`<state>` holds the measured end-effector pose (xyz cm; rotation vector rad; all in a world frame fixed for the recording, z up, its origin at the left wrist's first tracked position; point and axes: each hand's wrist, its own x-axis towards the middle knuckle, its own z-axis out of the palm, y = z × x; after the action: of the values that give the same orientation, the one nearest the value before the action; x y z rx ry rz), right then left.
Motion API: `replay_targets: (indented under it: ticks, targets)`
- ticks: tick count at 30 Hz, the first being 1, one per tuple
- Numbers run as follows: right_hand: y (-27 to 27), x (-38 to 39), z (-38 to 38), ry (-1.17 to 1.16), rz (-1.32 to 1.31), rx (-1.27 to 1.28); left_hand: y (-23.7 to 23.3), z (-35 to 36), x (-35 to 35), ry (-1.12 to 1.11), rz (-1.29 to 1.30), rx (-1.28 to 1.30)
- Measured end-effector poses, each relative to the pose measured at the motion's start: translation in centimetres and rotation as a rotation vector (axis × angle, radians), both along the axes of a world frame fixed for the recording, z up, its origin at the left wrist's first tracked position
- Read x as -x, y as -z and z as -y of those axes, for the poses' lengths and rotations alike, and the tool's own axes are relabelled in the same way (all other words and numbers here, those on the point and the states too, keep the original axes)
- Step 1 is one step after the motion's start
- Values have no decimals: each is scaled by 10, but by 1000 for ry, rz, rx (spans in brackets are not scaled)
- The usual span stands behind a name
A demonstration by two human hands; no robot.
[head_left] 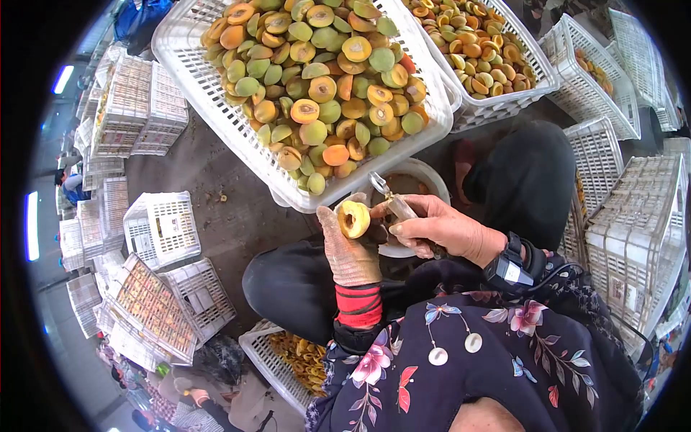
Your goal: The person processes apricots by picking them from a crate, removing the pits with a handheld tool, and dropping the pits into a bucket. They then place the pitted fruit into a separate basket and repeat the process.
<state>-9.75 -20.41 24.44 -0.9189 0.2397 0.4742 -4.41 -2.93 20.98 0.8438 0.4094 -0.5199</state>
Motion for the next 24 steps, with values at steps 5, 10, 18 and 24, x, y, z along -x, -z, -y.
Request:
replay_targets:
  ticks: [5, 10, 18, 24]
  targets:
    - [-6, 3, 3, -11, 28, -109, -37, 13, 7, 147, 429, -639]
    - [-20, 11, 2, 59, 41, 55, -35, 4, 4, 139, 526, -462]
    - [-22, 14, 5, 137, 95, 138, -31, -5, 0, 325, 569, -160]
    - [0, -2, 9, 227, 447, 549, -28, -1, 4, 390, 589, -314]
